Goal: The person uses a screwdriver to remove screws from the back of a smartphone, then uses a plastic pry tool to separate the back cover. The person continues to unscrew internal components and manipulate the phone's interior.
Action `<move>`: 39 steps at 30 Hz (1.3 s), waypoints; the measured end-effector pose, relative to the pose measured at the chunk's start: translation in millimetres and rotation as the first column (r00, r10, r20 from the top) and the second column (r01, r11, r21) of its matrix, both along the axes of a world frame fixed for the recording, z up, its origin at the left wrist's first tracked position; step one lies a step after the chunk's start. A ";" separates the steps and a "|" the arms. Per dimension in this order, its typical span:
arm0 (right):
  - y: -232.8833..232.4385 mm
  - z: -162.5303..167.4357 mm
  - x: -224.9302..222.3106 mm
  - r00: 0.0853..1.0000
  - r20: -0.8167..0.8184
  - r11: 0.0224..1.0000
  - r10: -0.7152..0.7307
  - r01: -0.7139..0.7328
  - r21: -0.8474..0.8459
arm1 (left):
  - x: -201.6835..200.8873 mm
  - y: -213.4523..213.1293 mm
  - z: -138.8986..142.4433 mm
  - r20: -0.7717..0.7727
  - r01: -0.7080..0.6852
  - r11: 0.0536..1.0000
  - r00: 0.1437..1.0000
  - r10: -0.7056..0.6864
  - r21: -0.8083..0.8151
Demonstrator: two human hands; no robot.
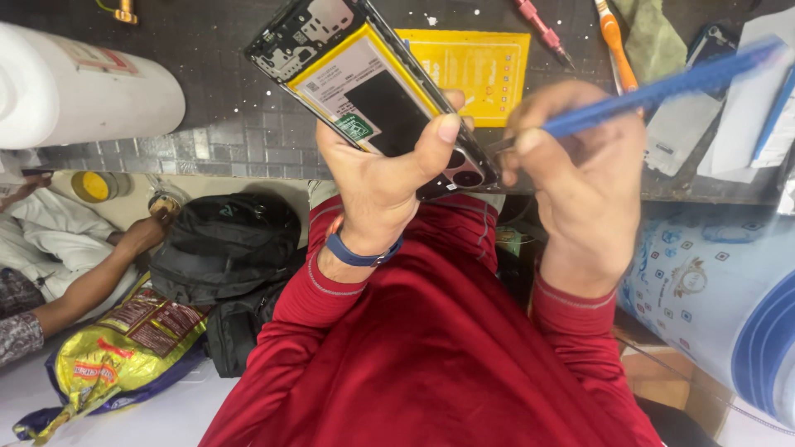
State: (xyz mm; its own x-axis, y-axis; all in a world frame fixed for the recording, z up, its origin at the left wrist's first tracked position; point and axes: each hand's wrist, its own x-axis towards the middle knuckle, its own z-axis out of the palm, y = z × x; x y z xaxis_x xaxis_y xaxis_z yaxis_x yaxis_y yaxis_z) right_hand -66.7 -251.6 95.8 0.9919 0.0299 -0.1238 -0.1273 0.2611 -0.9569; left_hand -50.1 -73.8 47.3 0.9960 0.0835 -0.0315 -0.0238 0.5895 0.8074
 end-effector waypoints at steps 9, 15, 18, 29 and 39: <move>33.2 -11.8 -27.9 0.950 0.210 0.941 -0.231 0.273 -0.200 | -1.5 -3.7 0.5 0.000 -0.055 0.998 0.998 0.055 -0.041; 35.4 -10.5 -28.4 0.928 0.321 0.870 -0.187 0.308 -0.384 | -2.4 -2.7 2.5 0.009 -0.067 0.998 0.998 0.067 -0.012; 38.4 -11.5 -23.6 0.861 0.501 0.738 -0.091 0.396 -0.546 | -1.8 -3.2 2.7 0.010 -0.076 0.997 0.997 0.076 -0.004; 18.0 -11.2 -4.8 0.992 -0.018 0.992 -0.123 0.122 -0.025 | -2.4 -0.6 2.1 0.009 -0.065 0.996 0.998 0.064 0.058; 25.9 9.1 -8.3 0.996 0.024 0.932 -0.090 0.093 -0.350 | 5.6 -4.4 -11.8 0.048 -0.115 0.990 0.993 0.111 0.081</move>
State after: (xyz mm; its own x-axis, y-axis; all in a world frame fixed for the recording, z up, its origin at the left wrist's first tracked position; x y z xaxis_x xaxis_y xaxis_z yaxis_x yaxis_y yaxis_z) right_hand -75.0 -225.7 104.9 0.9892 -0.1048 -0.1026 -0.1113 -0.0809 -0.9905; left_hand -44.6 -78.2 35.5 0.9803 0.1962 0.0235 -0.1228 0.5115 0.8505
